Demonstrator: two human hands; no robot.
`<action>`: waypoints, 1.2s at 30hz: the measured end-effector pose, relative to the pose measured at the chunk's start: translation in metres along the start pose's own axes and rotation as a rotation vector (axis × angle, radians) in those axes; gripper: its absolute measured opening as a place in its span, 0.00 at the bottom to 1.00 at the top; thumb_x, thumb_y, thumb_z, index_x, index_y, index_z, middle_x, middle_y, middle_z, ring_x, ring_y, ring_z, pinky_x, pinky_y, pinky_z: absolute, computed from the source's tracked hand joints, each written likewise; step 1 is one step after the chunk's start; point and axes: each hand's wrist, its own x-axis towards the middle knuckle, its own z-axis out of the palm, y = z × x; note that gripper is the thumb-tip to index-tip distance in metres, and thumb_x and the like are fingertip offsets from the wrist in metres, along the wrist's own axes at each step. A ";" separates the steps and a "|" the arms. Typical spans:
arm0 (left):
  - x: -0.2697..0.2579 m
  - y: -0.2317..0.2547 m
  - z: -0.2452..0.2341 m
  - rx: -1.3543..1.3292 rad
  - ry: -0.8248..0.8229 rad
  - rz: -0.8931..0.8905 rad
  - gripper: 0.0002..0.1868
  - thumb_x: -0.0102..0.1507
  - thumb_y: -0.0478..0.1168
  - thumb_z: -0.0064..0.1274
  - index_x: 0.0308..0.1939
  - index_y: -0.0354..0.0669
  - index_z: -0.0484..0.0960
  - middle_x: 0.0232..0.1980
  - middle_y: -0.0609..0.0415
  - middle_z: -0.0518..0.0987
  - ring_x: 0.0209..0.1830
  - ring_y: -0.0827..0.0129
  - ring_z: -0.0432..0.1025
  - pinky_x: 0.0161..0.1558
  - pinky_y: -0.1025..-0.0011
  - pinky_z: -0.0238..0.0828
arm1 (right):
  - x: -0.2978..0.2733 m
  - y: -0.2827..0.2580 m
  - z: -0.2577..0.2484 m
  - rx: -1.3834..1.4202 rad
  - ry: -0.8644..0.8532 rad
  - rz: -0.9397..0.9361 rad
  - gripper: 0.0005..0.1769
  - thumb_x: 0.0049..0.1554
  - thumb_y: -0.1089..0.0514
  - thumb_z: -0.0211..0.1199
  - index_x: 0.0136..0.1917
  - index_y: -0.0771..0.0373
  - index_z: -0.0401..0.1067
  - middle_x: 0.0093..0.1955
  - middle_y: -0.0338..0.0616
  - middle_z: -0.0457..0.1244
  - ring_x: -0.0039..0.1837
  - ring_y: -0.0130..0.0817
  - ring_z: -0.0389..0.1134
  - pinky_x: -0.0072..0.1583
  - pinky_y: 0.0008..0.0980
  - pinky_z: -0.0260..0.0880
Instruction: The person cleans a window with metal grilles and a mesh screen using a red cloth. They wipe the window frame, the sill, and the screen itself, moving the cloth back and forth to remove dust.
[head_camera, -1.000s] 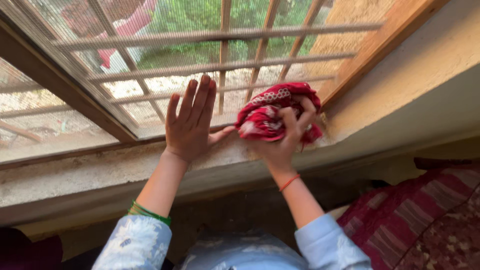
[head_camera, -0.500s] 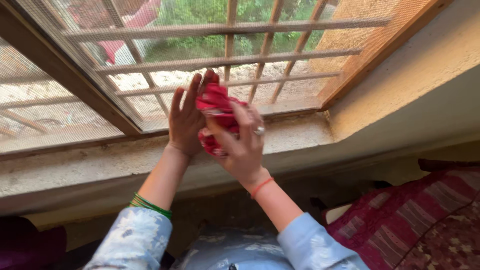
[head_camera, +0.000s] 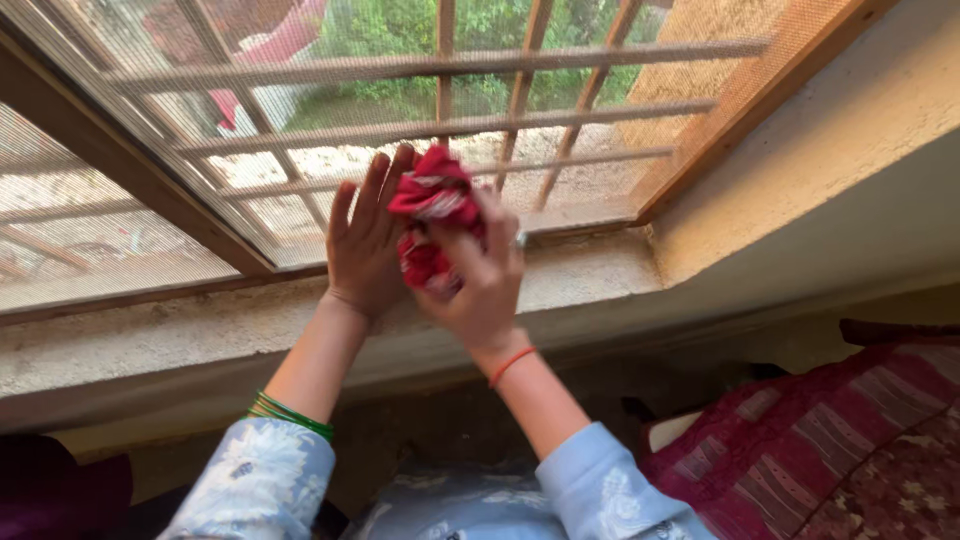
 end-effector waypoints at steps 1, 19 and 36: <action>-0.001 0.001 0.000 0.038 -0.016 -0.005 0.42 0.69 0.67 0.45 0.81 0.50 0.63 0.84 0.57 0.59 0.86 0.67 0.49 0.83 0.57 0.29 | 0.001 0.001 -0.002 0.010 -0.004 -0.039 0.29 0.48 0.43 0.74 0.60 0.56 0.75 0.70 0.57 0.61 0.69 0.50 0.65 0.71 0.43 0.67; -0.001 -0.001 -0.003 -0.160 0.029 0.015 0.53 0.71 0.80 0.41 0.82 0.40 0.62 0.85 0.51 0.55 0.85 0.60 0.46 0.82 0.56 0.30 | -0.010 0.061 -0.048 0.313 0.331 0.442 0.39 0.53 0.49 0.78 0.71 0.62 0.65 0.72 0.44 0.60 0.74 0.40 0.61 0.77 0.43 0.61; -0.001 -0.004 0.002 -0.149 0.042 0.041 0.59 0.66 0.82 0.46 0.84 0.40 0.59 0.86 0.51 0.53 0.87 0.61 0.43 0.82 0.55 0.27 | -0.001 0.061 -0.078 -0.040 0.510 0.547 0.24 0.54 0.61 0.72 0.63 0.64 0.71 0.66 0.44 0.63 0.67 0.39 0.66 0.72 0.42 0.69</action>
